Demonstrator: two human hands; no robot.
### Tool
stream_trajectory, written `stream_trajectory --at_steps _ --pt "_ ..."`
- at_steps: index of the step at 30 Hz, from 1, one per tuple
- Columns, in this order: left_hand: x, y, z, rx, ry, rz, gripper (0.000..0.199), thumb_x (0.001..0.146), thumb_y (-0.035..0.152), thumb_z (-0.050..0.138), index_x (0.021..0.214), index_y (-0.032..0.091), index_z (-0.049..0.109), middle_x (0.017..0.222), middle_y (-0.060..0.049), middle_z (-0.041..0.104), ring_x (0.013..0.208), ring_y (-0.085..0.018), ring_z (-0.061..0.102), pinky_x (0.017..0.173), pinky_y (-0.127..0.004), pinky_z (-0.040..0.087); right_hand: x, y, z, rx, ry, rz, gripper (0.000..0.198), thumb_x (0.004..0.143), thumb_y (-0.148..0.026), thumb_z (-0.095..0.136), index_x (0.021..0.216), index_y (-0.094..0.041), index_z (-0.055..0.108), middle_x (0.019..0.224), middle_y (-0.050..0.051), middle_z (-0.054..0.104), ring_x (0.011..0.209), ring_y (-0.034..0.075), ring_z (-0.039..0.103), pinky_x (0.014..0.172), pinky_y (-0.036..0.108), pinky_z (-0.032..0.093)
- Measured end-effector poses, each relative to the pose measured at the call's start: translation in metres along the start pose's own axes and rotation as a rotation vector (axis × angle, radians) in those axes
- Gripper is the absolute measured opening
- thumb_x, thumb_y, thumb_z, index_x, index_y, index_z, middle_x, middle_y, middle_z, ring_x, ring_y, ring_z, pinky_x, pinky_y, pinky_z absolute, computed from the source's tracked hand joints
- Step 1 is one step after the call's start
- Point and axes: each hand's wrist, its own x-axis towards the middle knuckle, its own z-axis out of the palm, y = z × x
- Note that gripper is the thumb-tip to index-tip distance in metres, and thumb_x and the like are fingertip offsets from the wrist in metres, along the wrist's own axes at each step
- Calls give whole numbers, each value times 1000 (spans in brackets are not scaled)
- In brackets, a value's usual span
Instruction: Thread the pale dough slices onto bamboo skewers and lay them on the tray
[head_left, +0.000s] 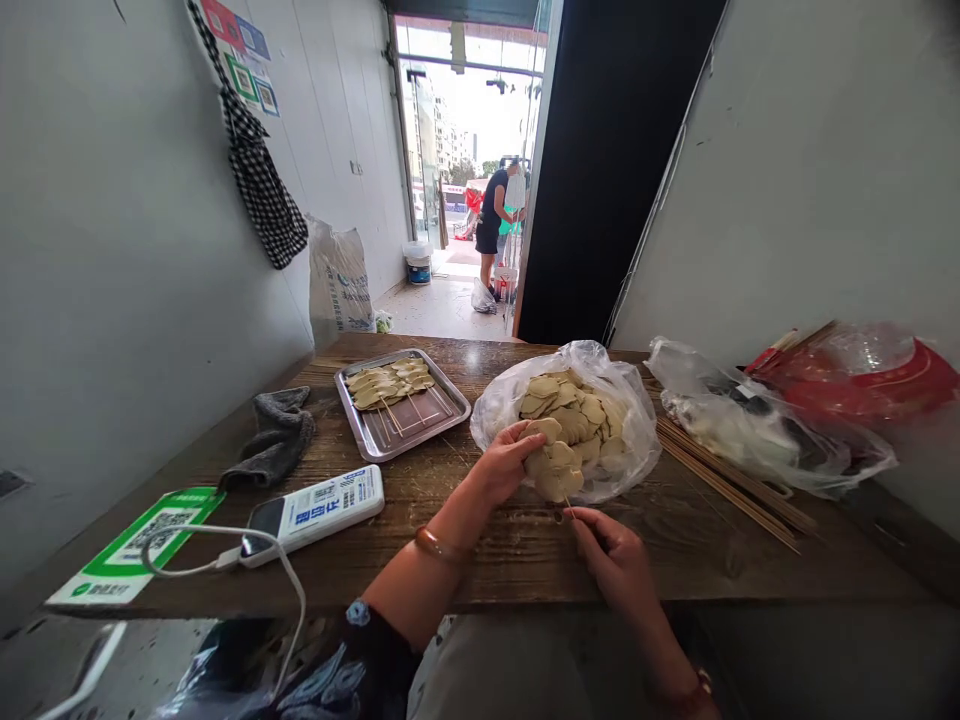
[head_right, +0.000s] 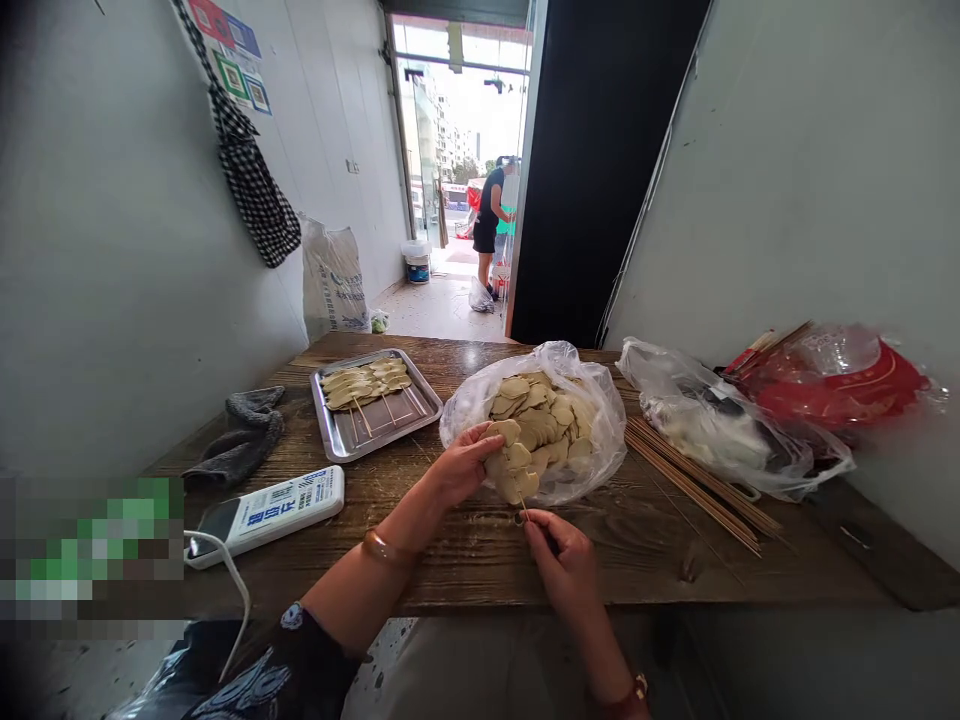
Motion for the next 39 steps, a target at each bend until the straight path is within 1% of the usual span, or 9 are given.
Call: stream_trajectory --at_steps 5,9,11,14,20,28,31,35,39 --pt "1 -2 -3 -3 1 21 40 58 31 85 90 12 69 78 -5 70 69 -13 63 68 -24 49 -1 3 1 47 9 10 33 84 -46 59 94 -20 76 91 8 75 82 25 69 75 35 55" --pt "3 -5 -4 6 2 21 41 58 34 85 89 12 69 79 -5 69 66 -12 62 66 -24 48 10 4 0 120 193 101 43 82 -50 60 104 -15 71 90 9 73 71 21 67 66 32 56" --pt "3 -7 -4 23 -9 9 43 58 35 85 90 11 69 79 -5 69 65 -12 61 65 -24 48 21 1 -2 155 244 90 45 82 -50 60 109 -15 68 95 10 72 76 21 67 69 32 55" --pt "3 -9 -3 53 -23 -1 44 57 36 85 89 11 69 76 -4 68 62 -10 60 61 -22 46 39 -10 -4 196 210 50 46 82 -48 61 113 -14 65 106 13 70 89 23 66 76 34 54" --pt "3 -8 -3 72 -23 6 41 58 35 84 88 11 67 77 -3 67 61 -9 58 57 -19 42 58 -23 7 193 71 18 46 83 -49 59 112 -13 65 106 14 70 93 25 65 78 36 53" --pt "1 -8 1 85 -6 16 42 57 34 84 87 11 66 77 -3 66 60 -9 55 55 -20 41 60 -16 11 72 118 18 39 82 -47 61 98 -13 68 86 10 72 75 22 64 66 31 51" --pt "1 -9 1 82 1 4 42 57 34 84 87 10 66 75 -3 65 60 -9 55 55 -20 40 56 -23 10 -38 141 -81 30 85 -42 59 93 -15 69 84 8 70 74 20 63 63 30 49" --pt "1 -10 0 84 -9 -20 41 55 33 85 84 10 66 74 -3 66 60 -10 57 58 -21 42 54 -27 11 -185 147 -229 24 87 -37 56 93 -18 69 89 7 69 80 20 62 69 31 48" --pt "1 -9 -1 95 -44 -37 44 55 34 85 87 10 68 79 -5 68 63 -11 59 60 -22 43 59 -17 9 -125 171 -116 33 86 -43 56 98 -15 68 88 9 70 77 21 63 69 32 50"
